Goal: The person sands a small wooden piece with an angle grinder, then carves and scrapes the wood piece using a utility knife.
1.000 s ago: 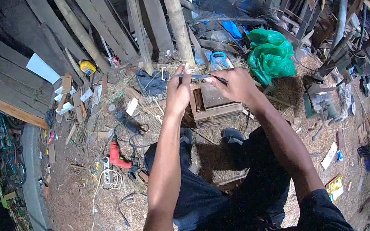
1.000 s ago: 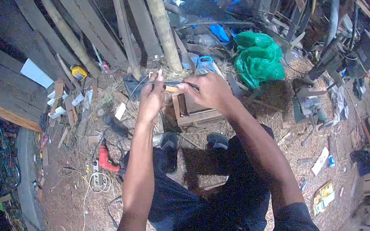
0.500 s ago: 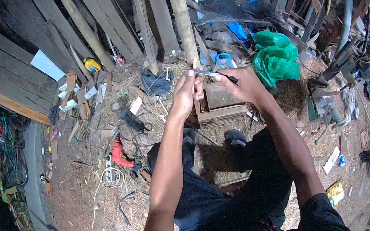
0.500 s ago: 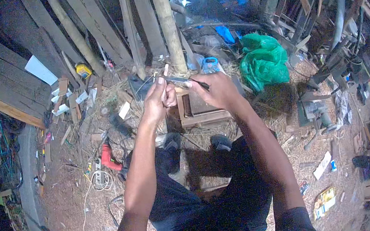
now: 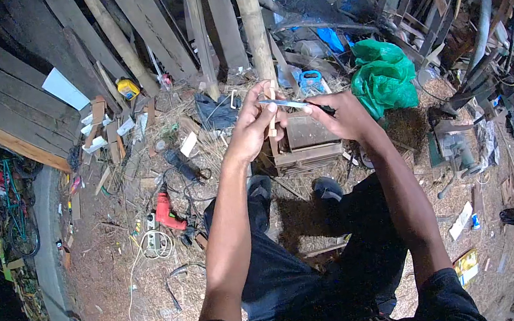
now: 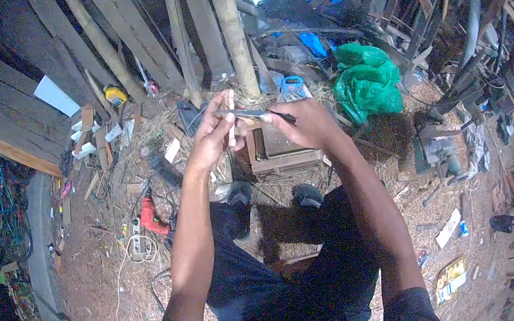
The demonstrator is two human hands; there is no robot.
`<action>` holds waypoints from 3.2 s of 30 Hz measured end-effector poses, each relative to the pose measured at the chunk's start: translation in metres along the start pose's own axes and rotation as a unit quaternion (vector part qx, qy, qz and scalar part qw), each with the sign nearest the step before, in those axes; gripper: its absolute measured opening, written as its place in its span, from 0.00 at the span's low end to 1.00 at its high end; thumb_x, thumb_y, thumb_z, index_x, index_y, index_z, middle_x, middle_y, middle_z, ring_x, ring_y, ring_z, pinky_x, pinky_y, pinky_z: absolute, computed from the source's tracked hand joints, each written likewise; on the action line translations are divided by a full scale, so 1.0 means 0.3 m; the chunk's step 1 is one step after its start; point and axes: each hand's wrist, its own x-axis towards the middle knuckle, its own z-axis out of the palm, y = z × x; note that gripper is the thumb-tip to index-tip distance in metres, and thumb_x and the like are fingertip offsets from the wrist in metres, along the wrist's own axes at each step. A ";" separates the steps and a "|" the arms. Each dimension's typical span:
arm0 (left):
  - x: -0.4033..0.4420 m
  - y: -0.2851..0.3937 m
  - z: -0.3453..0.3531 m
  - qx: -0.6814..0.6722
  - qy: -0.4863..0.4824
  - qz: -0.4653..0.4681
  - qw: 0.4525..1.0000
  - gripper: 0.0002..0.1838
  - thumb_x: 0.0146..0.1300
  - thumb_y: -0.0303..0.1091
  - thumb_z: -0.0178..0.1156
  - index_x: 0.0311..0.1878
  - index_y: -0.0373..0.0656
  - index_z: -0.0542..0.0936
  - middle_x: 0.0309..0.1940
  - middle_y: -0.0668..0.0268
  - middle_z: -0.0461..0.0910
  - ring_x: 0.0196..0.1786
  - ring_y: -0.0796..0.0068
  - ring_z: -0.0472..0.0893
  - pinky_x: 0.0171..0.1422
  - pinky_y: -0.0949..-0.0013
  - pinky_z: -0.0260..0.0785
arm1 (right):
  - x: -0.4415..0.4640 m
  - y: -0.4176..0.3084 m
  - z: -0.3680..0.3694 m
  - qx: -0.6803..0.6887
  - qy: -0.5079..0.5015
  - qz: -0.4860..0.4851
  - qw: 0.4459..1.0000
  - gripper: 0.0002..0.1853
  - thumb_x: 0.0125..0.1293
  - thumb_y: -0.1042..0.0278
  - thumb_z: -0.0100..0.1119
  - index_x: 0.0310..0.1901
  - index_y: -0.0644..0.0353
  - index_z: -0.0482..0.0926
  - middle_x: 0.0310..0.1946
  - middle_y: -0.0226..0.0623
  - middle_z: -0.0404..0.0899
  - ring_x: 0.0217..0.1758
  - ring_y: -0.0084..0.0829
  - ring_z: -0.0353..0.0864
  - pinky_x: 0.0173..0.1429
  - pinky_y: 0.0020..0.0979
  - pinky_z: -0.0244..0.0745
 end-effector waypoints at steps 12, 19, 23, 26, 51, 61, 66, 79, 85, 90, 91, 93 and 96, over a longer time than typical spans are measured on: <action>0.016 -0.035 0.021 0.032 0.025 0.019 0.999 0.28 0.77 0.42 0.45 0.76 0.50 0.51 0.27 0.72 0.65 0.20 0.83 0.61 0.23 0.76 0.57 | 0.011 0.002 0.022 -0.033 0.037 -0.001 0.999 0.14 0.68 0.53 0.58 0.43 0.53 0.85 0.28 0.46 0.82 0.30 0.49 0.83 0.35 0.41 0.76; 0.012 -0.021 0.034 0.013 0.065 0.023 0.998 0.30 0.76 0.47 0.46 0.75 0.48 0.54 0.28 0.72 0.65 0.18 0.83 0.59 0.22 0.76 0.54 | 0.009 -0.028 0.036 -0.077 0.082 -0.010 0.994 0.14 0.67 0.51 0.58 0.45 0.49 0.85 0.27 0.44 0.83 0.30 0.48 0.83 0.34 0.42 0.77; 0.013 -0.020 0.043 -0.035 0.085 0.023 0.995 0.29 0.75 0.48 0.47 0.74 0.48 0.56 0.28 0.72 0.65 0.17 0.84 0.58 0.20 0.76 0.53 | 0.007 -0.031 0.045 -0.116 0.115 -0.029 0.986 0.15 0.65 0.53 0.61 0.46 0.51 0.85 0.28 0.45 0.83 0.27 0.46 0.83 0.32 0.41 0.77; 0.010 -0.013 0.043 -0.044 0.085 0.033 0.995 0.29 0.75 0.48 0.48 0.73 0.48 0.57 0.28 0.73 0.66 0.17 0.84 0.58 0.19 0.76 0.52 | 0.003 -0.049 0.050 -0.123 0.132 -0.039 0.983 0.14 0.64 0.54 0.63 0.46 0.52 0.85 0.28 0.46 0.83 0.26 0.44 0.83 0.30 0.39 0.76; -0.005 -0.045 0.065 -0.064 0.075 -0.065 0.993 0.25 0.76 0.59 0.39 0.46 0.45 0.71 0.22 0.75 0.64 0.15 0.86 0.58 0.17 0.77 0.48 | 0.023 -0.071 0.114 -0.080 0.147 0.003 0.986 0.14 0.67 0.53 0.58 0.44 0.52 0.85 0.26 0.48 0.82 0.28 0.50 0.83 0.33 0.47 0.77; 0.010 -0.017 0.052 -0.140 0.052 -0.044 0.988 0.41 0.69 0.72 0.30 0.64 0.43 0.64 0.27 0.73 0.65 0.15 0.85 0.57 0.19 0.78 0.48 | 0.010 -0.092 0.098 -0.040 0.096 0.009 0.995 0.12 0.67 0.57 0.57 0.41 0.55 0.84 0.26 0.51 0.81 0.29 0.54 0.82 0.34 0.48 0.76; 0.021 -0.024 0.038 -0.116 0.066 -0.048 0.990 0.44 0.67 0.74 0.32 0.67 0.45 0.65 0.26 0.73 0.66 0.15 0.86 0.58 0.18 0.78 0.47 | 0.006 -0.055 0.088 -0.054 0.053 -0.006 0.997 0.11 0.66 0.60 0.57 0.41 0.56 0.82 0.27 0.51 0.81 0.31 0.56 0.81 0.35 0.49 0.76; 0.040 -0.028 -0.006 -0.164 0.120 -0.123 0.971 0.39 0.69 0.72 0.33 0.58 0.42 0.68 0.24 0.74 0.65 0.16 0.85 0.56 0.18 0.78 0.47 | 0.020 0.018 0.115 0.023 0.163 0.030 0.986 0.13 0.66 0.62 0.59 0.44 0.63 0.80 0.23 0.50 0.77 0.23 0.43 0.78 0.31 0.38 0.71; 0.048 -0.038 -0.007 -0.119 0.163 -0.033 0.979 0.16 0.70 0.36 0.46 0.58 0.43 0.70 0.30 0.70 0.73 0.23 0.82 0.69 0.25 0.76 0.60 | 0.022 0.045 0.093 0.002 0.113 0.123 0.986 0.15 0.70 0.59 0.54 0.41 0.64 0.78 0.23 0.54 0.78 0.27 0.55 0.78 0.33 0.47 0.68; 0.058 -0.033 0.012 -0.095 0.215 -0.016 0.972 0.10 0.69 0.32 0.50 0.51 0.43 0.74 0.36 0.69 0.77 0.29 0.78 0.76 0.31 0.73 0.66 | 0.016 0.021 0.097 0.028 0.101 0.073 0.992 0.13 0.69 0.59 0.57 0.40 0.63 0.79 0.18 0.49 0.74 0.21 0.45 0.75 0.29 0.41 0.68; 0.057 -0.030 0.014 -0.099 0.214 -0.021 0.972 0.09 0.70 0.31 0.49 0.50 0.42 0.75 0.36 0.68 0.78 0.30 0.77 0.77 0.32 0.73 0.67 | 0.015 -0.003 0.087 0.037 0.079 0.089 0.992 0.13 0.68 0.60 0.58 0.39 0.63 0.80 0.17 0.47 0.73 0.19 0.40 0.74 0.28 0.39 0.67; 0.056 -0.044 -0.013 -0.104 0.193 -0.027 0.975 0.09 0.71 0.31 0.49 0.50 0.42 0.75 0.34 0.68 0.78 0.29 0.78 0.76 0.31 0.74 0.67 | 0.014 -0.033 0.080 0.006 0.060 0.089 0.994 0.14 0.67 0.59 0.58 0.35 0.64 0.79 0.19 0.49 0.76 0.22 0.49 0.77 0.30 0.43 0.70; 0.055 -0.063 -0.023 -0.092 0.164 -0.014 0.982 0.09 0.72 0.31 0.48 0.49 0.42 0.75 0.31 0.68 0.77 0.24 0.79 0.73 0.26 0.75 0.63 | 0.009 -0.047 0.096 -0.038 0.064 0.064 0.995 0.15 0.64 0.58 0.59 0.29 0.64 0.79 0.21 0.51 0.79 0.25 0.53 0.80 0.34 0.47 0.74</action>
